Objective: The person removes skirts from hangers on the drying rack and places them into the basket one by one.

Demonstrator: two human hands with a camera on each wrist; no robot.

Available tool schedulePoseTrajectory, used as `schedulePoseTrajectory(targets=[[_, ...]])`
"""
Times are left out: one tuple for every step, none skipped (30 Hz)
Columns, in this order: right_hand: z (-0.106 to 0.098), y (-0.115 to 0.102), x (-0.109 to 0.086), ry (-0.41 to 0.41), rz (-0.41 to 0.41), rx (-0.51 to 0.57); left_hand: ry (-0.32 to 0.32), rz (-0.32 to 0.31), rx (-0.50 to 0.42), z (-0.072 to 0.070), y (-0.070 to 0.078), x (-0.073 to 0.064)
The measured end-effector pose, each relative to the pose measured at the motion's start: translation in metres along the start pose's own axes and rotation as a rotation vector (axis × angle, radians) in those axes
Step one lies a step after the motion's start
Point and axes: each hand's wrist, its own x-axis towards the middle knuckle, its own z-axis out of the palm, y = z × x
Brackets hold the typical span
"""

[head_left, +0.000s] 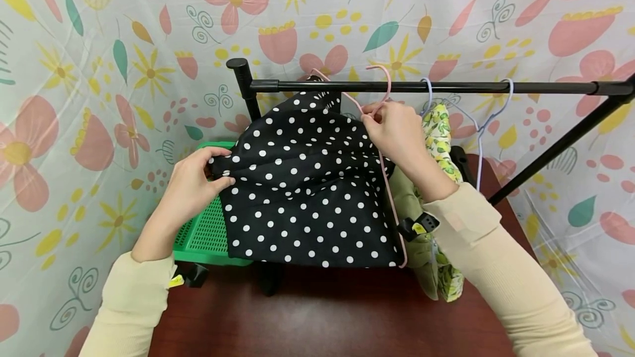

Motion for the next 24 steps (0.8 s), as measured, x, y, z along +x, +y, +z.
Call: schedulePoseTrajectory(targets=[[0.0,0.0,0.0,-0.002,-0.001,0.002,0.018,0.018,0.011,0.001,-0.001,0.0],[0.0,0.0,0.0,-0.002,-0.002,0.001,0.034,0.034,0.018,0.002,-0.001,0.0],[-0.001,0.0,0.0,-0.002,-0.004,0.003,0.049,0.05,0.023,0.003,-0.002,0.0],[-0.001,0.0,0.0,-0.002,-0.006,0.005,0.061,0.063,0.024,0.003,-0.002,0.0],[-0.001,0.001,0.0,-0.001,-0.01,0.011,0.072,0.069,0.025,0.004,-0.003,0.0],[-0.001,0.001,0.0,-0.001,-0.012,0.013,0.082,0.075,0.025,0.005,-0.003,0.001],[-0.001,0.001,0.0,-0.001,-0.011,0.014,0.093,0.077,0.025,0.005,-0.004,0.001],[-0.002,0.001,0.0,-0.001,-0.009,0.015,0.107,0.074,0.026,0.006,-0.004,0.001],[-0.002,0.002,0.0,-0.001,-0.007,0.016,0.121,0.07,0.03,0.006,-0.005,0.002],[-0.002,0.002,-0.001,0.0,-0.006,0.016,0.136,0.064,0.035,0.007,-0.005,0.002],[-0.003,0.001,-0.001,0.0,-0.005,0.017,0.151,0.057,0.042,0.007,-0.006,0.002],[-0.003,0.001,-0.001,0.0,-0.003,0.019,0.166,0.05,0.049,0.007,-0.006,0.002],[-0.004,0.001,-0.001,0.002,-0.001,0.02,0.179,0.045,0.057,0.007,-0.007,0.002],[-0.004,0.0,-0.002,0.002,0.002,0.023,0.188,0.039,0.061,0.007,-0.008,0.002],[-0.005,0.0,-0.002,0.001,0.001,0.024,0.194,0.041,0.062,0.007,-0.009,0.003],[-0.006,-0.001,-0.003,0.001,0.002,0.027,0.198,0.044,0.062,0.007,-0.01,0.003],[-0.006,-0.002,-0.003,0.003,0.003,0.027,0.197,0.045,0.058,0.006,-0.011,0.003],[-0.007,-0.002,-0.003,0.006,0.003,0.026,0.197,0.047,0.056,0.006,-0.012,0.003],[-0.007,-0.002,-0.003,0.009,0.003,0.026,0.196,0.046,0.055,0.005,-0.013,0.003],[-0.008,-0.003,-0.003,0.012,0.001,0.026,0.193,0.042,0.054,0.004,-0.013,0.003],[-0.008,-0.003,-0.003,0.016,-0.002,0.025,0.19,0.039,0.055,0.003,-0.014,0.003],[-0.008,-0.003,-0.003,0.019,-0.003,0.026,0.186,0.031,0.057,0.002,-0.014,0.003],[-0.008,-0.003,-0.003,0.022,-0.005,0.026,0.179,0.016,0.054,0.001,-0.014,0.003],[-0.008,-0.003,-0.003,0.021,-0.003,0.027,0.171,0.002,0.05,0.001,-0.014,0.003]])
